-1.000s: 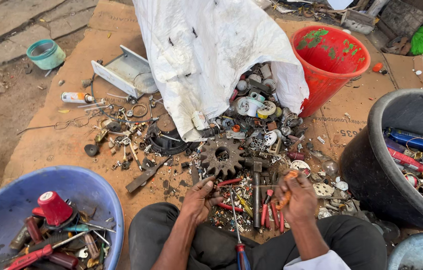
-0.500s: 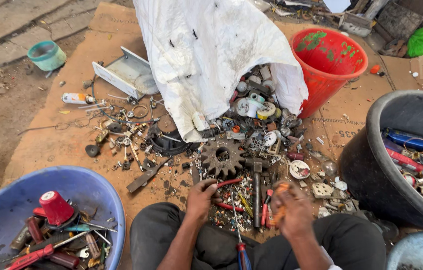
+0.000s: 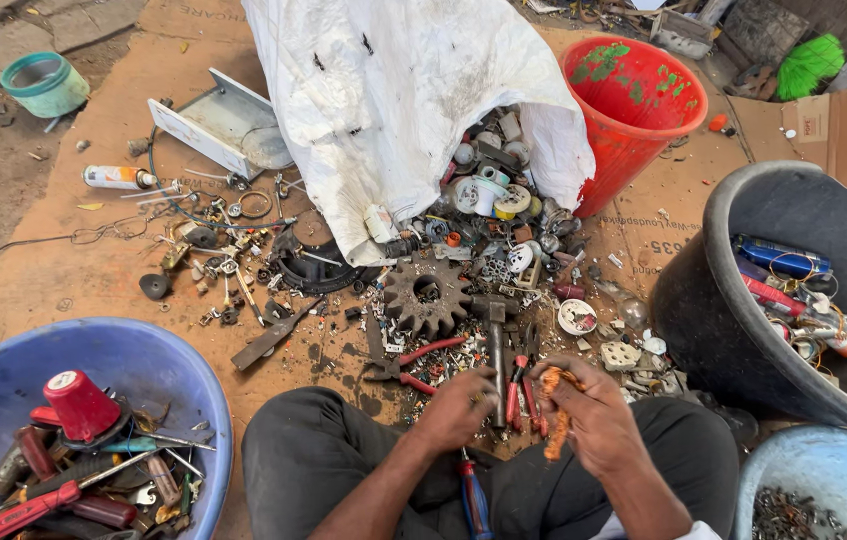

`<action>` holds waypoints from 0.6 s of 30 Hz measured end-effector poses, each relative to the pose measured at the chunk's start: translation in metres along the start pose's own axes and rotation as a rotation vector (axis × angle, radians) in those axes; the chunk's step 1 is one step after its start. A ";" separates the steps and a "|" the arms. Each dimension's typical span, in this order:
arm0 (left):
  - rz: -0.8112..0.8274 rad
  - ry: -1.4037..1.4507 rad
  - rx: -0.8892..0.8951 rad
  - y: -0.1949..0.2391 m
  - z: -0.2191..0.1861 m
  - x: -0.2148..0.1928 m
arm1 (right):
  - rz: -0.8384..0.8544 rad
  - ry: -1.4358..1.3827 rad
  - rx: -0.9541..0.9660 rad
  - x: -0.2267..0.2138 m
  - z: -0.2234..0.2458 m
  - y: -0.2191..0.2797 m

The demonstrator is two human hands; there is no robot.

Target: The person sits on the ground and uses pliers and a hammer to disassemble a small white plastic component, likely an electrical switch or socket. They repeatedly strike the component with the hammer and pull out internal copper wiring, placing the separated parts into a nearby blue basin.

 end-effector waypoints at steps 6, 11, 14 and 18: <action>0.007 0.051 0.053 0.005 -0.019 -0.010 | 0.492 -0.372 -0.434 0.034 0.095 0.059; 0.100 0.154 -0.035 0.011 -0.030 0.020 | 0.560 -0.513 -0.355 0.063 0.124 0.064; 0.038 0.569 -0.050 0.004 -0.023 0.041 | 0.542 -0.562 -0.316 0.074 0.115 0.050; -0.035 0.963 -0.249 -0.007 0.025 0.052 | 0.559 -0.517 -0.515 0.059 0.118 0.026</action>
Point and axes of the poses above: each hand's wrist, its own y-axis away from the middle knuckle, its own x-axis out of the palm, z = x × y, the point moved 10 cm from there along -y, towards the middle knuckle, and after that the axes turned 5 degrees about y, right-handed, at the moved point
